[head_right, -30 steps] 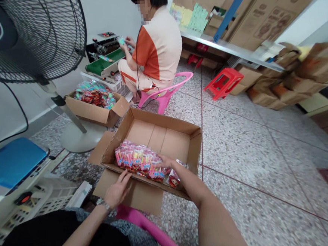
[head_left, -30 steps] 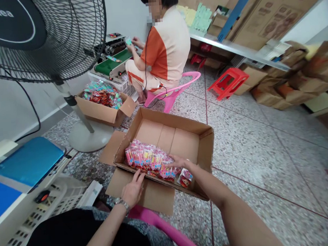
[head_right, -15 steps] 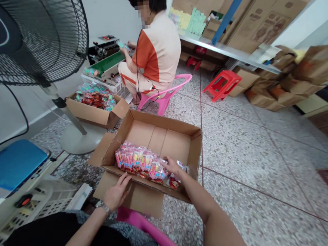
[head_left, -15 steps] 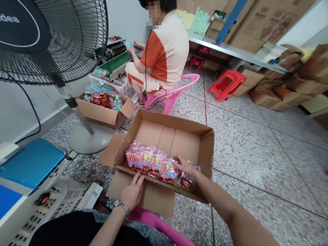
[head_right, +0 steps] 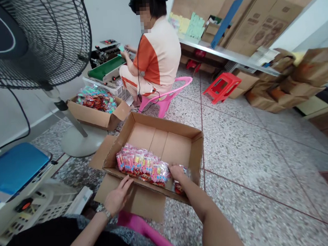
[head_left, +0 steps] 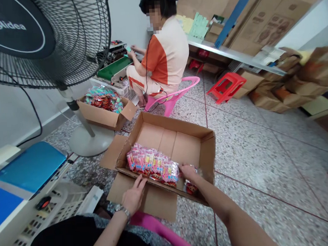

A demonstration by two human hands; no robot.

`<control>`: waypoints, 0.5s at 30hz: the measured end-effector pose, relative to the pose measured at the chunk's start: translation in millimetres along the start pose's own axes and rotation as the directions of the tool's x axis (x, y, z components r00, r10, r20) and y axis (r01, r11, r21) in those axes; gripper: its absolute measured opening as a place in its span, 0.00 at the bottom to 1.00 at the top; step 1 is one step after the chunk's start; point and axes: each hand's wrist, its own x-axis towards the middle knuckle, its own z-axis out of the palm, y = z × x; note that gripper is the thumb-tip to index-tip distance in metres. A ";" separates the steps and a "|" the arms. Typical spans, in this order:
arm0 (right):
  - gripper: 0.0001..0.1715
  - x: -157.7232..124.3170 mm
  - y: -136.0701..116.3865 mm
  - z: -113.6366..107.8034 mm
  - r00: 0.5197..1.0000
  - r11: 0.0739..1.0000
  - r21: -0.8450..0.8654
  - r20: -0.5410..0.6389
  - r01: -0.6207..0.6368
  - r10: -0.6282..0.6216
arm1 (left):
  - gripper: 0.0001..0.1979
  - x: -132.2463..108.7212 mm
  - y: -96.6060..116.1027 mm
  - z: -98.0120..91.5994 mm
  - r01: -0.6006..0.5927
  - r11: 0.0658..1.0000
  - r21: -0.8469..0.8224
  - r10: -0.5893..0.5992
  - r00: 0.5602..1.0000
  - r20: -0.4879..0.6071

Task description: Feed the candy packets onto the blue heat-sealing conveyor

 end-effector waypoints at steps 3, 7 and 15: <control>0.12 6.8 2.7 -6.6 0.999 0.999 0.034 -0.020 0.030 -0.030 | 0.33 1.2 0.0 1.5 -0.004 1.000 0.001 0.004 1.000 -0.001; 0.10 15.1 7.1 -11.0 0.994 0.987 0.151 -0.098 0.053 -0.039 | 0.33 2.0 -2.2 4.6 0.000 1.000 0.011 0.001 1.000 -0.006; 0.17 23.8 -1.8 5.9 0.970 0.858 0.507 -0.240 0.084 0.047 | 0.32 2.4 -4.9 10.1 0.013 1.000 -0.009 -0.013 1.000 -0.014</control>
